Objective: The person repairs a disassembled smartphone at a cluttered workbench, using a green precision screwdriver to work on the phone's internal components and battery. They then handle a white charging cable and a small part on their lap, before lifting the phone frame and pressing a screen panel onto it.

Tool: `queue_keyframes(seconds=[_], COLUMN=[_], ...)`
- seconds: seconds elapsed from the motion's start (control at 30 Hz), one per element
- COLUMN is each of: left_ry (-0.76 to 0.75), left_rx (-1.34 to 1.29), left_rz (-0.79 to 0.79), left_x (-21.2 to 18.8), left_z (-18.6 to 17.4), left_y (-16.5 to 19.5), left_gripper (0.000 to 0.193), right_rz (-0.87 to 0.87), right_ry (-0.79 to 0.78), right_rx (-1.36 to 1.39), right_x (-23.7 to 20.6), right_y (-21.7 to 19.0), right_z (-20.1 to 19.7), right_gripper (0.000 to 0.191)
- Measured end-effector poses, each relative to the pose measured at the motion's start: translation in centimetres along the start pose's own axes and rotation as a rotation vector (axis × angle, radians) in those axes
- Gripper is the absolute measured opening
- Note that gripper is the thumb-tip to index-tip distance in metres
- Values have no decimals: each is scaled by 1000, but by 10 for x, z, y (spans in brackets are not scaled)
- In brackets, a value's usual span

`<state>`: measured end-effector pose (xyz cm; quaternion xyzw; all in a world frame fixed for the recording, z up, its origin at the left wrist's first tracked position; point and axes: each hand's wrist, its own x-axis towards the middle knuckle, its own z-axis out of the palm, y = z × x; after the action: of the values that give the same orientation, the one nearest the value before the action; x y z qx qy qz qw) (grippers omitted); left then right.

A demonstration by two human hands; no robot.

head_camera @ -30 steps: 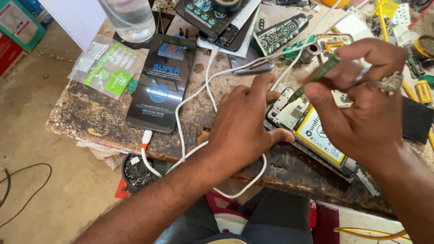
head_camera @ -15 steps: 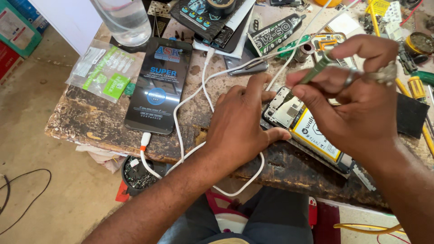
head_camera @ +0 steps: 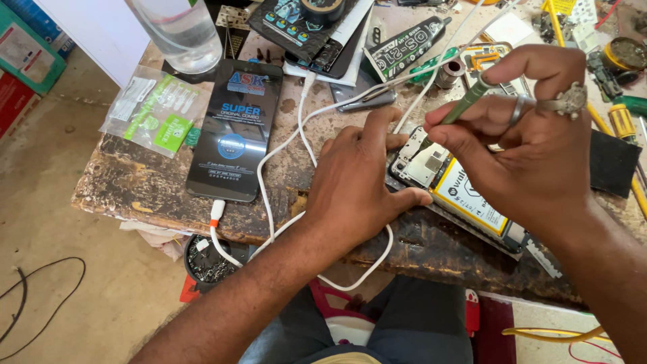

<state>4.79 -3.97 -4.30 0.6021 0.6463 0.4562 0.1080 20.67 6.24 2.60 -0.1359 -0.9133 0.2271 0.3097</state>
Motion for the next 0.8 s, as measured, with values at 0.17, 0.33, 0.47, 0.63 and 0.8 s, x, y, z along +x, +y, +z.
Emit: queue_keyframes(seconds=[0.17,0.33,0.47,0.63,0.8], left_ry=[3,-7,0,-2,-33], left_rx=[-6,-2,-6,11,20], left_rz=[13,-4,1,-8,49], left_x=[1,1,0,0,0], left_z=[-1,-1,-1,-1,-9], left_y=[0,-1,-1,2,8], left_gripper=[104,103,104,100,91], right_rz=[-7,-15,-17,52,346], right_ry=[23,29,76,172,324], right_rx=[53,112,65,-7,-252], right_x=[-10,-15,-18,-19,-4], right_y=[13,17,14,7,40], right_z=[6,10,14,16,-50], right_gripper=[56,58,58,37,9])
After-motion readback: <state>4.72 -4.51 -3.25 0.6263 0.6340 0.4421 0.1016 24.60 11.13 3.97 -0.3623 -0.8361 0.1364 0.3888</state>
